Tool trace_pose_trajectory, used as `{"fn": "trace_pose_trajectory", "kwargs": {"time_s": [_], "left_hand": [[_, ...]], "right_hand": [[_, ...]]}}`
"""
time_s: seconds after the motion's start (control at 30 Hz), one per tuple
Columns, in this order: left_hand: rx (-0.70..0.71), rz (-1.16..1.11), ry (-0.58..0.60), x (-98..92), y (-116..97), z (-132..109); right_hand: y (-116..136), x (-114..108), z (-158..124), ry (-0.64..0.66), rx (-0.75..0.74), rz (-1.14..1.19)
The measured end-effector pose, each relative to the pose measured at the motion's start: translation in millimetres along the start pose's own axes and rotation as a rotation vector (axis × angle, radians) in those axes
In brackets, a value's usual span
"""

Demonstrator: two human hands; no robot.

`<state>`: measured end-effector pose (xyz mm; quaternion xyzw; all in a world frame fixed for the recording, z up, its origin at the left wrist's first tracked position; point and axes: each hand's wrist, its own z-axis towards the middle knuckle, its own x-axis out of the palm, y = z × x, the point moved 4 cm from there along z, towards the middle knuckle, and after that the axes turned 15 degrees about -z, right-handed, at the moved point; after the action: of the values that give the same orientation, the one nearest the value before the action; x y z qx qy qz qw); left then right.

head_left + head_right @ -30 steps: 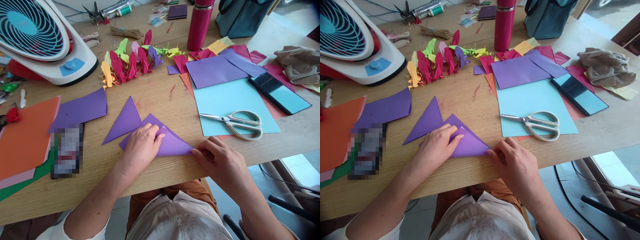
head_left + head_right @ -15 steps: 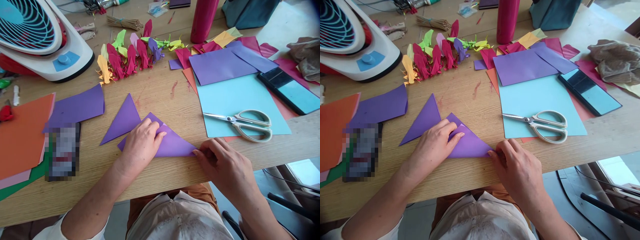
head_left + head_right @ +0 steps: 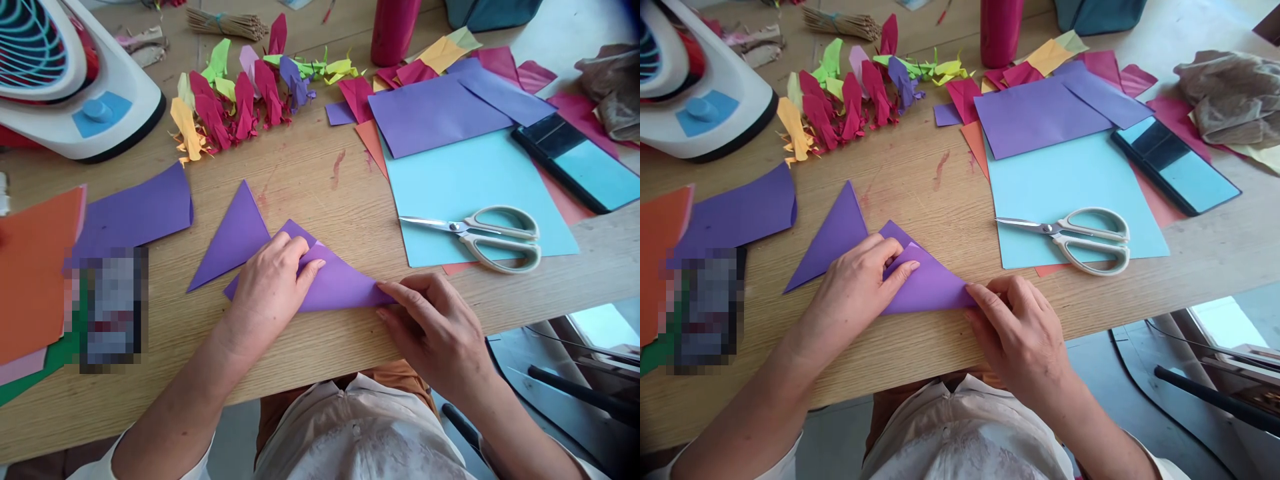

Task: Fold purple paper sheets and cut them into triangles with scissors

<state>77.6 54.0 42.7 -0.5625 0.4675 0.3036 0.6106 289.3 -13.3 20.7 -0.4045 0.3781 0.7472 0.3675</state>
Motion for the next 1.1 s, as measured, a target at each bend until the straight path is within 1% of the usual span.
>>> {"fn": "trace_pose_trajectory", "kwargs": {"time_s": [0.17, 0.23, 0.3, 0.33, 0.4, 0.5, 0.57, 0.63, 0.73, 0.8, 0.87, 0.93, 1.03, 1.1], "left_hand": [[0.004, -0.033, -0.022, 0.5, 0.4, -1.1], [0.010, -0.066, -0.045, 1.8, 0.7, -1.9], [0.045, -0.085, -0.089, 3.6, 1.1, -1.8], [0.088, -0.090, -0.113, 4.6, 0.9, -1.4], [0.229, -0.119, -0.150, 6.6, -0.6, 0.0], [0.458, -0.244, -0.142, 6.8, -4.0, 1.2], [0.550, -0.318, -0.093, 4.1, -6.9, 1.3], [0.594, -0.353, -0.017, -0.1, -11.3, 1.6], [0.605, -0.382, 0.080, -9.2, -20.5, 4.5], [0.603, -0.390, 0.135, -16.1, -28.1, 8.1], [0.608, -0.400, 0.206, -22.9, -36.7, 11.6], [0.610, -0.432, 0.279, -30.4, -44.6, 13.6], [0.615, -0.488, 0.343, -44.5, -52.2, 13.3], [0.622, -0.529, 0.408, -53.5, -53.6, 10.9]], "right_hand": [[2.2, 0.4, 3.9, 0.043, 0.153, -0.020], [2.6, 0.6, 4.4, 0.080, 0.178, 0.001], [1.7, -0.1, 5.2, 0.109, 0.192, 0.035], [0.7, -0.7, 5.9, 0.123, 0.202, 0.058], [-1.5, -2.3, 7.9, 0.152, 0.217, 0.124], [-4.6, -6.0, 11.7, 0.192, 0.242, 0.233], [-6.4, -8.3, 13.6, 0.219, 0.258, 0.304], [-7.9, -9.6, 14.3, 0.252, 0.268, 0.380], [-9.6, -10.5, 13.9, 0.275, 0.261, 0.501], [-10.8, -12.2, 14.5, 0.252, 0.239, 0.559], [-11.1, -16.9, 18.0, 0.200, 0.174, 0.565], [-9.6, -24.7, 25.4, 0.145, 0.067, 0.532], [-5.0, -38.7, 43.3, 0.100, -0.114, 0.477], [-1.1, -47.2, 58.7, 0.090, -0.220, 0.458]]}}
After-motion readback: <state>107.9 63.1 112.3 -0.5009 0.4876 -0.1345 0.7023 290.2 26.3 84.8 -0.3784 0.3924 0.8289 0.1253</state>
